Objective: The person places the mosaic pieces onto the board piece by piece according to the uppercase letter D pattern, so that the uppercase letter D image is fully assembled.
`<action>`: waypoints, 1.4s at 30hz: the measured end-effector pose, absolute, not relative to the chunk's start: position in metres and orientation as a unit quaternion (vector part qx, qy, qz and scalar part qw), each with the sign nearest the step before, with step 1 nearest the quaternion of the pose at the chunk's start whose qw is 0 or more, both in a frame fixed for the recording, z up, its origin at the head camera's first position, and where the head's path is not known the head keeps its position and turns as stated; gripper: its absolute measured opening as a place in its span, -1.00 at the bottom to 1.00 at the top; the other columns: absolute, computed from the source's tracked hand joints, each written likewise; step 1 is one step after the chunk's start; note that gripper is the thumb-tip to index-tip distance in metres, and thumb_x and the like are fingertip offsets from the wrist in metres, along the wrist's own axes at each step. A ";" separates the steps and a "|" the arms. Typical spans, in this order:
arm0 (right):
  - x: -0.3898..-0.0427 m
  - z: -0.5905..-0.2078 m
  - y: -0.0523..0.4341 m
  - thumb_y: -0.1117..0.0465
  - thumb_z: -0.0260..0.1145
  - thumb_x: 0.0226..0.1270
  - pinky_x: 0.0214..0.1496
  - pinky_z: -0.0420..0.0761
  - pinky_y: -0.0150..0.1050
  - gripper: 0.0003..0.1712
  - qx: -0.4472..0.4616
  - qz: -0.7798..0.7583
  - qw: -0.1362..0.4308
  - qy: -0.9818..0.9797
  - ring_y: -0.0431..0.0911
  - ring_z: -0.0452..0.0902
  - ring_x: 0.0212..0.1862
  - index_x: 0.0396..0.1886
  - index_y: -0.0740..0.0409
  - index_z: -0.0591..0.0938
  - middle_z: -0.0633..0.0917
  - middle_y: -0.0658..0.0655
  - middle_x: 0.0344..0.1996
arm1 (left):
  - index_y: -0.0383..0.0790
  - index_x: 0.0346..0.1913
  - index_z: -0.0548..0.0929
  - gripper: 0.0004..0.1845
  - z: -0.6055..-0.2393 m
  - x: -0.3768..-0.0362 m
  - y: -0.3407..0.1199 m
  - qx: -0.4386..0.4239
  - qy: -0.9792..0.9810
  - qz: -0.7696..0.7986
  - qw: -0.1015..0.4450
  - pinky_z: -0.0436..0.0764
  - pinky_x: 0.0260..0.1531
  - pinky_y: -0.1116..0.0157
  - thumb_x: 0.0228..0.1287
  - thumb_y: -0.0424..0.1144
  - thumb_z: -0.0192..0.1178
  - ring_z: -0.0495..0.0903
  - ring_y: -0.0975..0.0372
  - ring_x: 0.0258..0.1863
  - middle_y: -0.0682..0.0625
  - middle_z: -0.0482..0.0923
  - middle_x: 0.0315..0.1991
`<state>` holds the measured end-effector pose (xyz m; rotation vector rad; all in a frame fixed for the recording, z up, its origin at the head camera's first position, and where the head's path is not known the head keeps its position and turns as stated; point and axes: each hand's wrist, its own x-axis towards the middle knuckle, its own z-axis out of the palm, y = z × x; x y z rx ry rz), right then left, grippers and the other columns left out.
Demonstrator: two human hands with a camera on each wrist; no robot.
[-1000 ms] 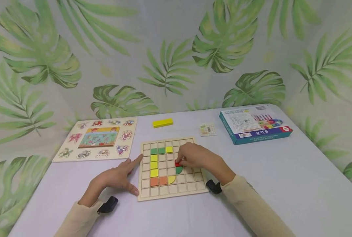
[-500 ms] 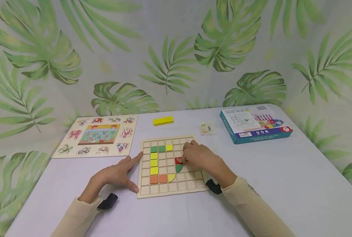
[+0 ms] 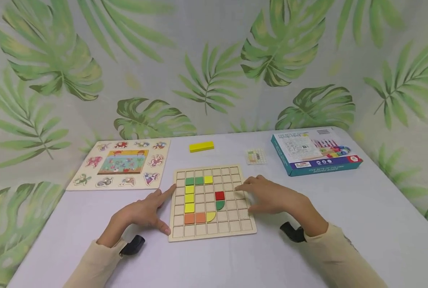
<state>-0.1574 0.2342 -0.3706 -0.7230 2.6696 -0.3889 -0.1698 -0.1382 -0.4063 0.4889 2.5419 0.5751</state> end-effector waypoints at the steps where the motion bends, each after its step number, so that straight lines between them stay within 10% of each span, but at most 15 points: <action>1: -0.158 -0.370 0.238 0.05 0.52 0.19 0.26 0.48 0.14 -0.22 -0.249 -0.135 0.174 0.943 0.13 0.33 0.31 0.42 -0.03 0.47 0.47 0.18 0.33 | 0.06 0.63 -0.05 0.41 -0.405 -0.170 -0.138 0.180 0.930 0.210 0.241 0.18 0.26 -0.38 -0.28 0.11 0.66 0.24 -0.07 0.41 -0.28 0.18 0.46; 10: -0.169 -0.372 0.258 0.11 0.60 0.07 0.17 0.52 0.08 -0.30 -0.217 -0.137 0.196 0.946 0.07 0.44 0.14 0.25 0.06 0.59 0.55 0.18 0.20 | 0.01 0.63 -0.03 0.41 -0.404 -0.172 -0.138 0.187 0.931 0.203 0.240 0.32 0.18 -0.25 -0.29 0.11 0.66 0.33 0.10 0.11 -0.16 0.34 0.22; 32: -0.187 -0.384 0.281 0.26 0.54 0.12 -0.26 0.48 -0.31 -0.76 -0.229 -0.210 0.204 0.928 -0.14 0.44 -0.29 -0.35 0.06 0.60 0.58 -0.03 -0.42 | -0.01 0.63 -0.06 0.39 -0.405 -0.173 -0.140 0.187 0.929 0.202 0.248 0.18 0.25 -0.39 -0.22 0.10 0.64 0.23 -0.07 0.41 -0.30 0.20 0.44; 42: -0.188 -0.385 0.278 0.09 0.33 0.40 -0.28 0.44 -0.31 -0.84 -0.255 -0.177 0.179 0.934 -0.20 0.43 -0.35 -0.08 -0.07 0.66 0.59 -0.10 -0.42 | -0.01 0.63 -0.07 0.40 -0.403 -0.171 -0.139 0.186 0.928 0.206 0.248 0.09 0.26 -0.45 -0.23 0.10 0.65 0.11 -0.18 0.51 -0.39 0.09 0.51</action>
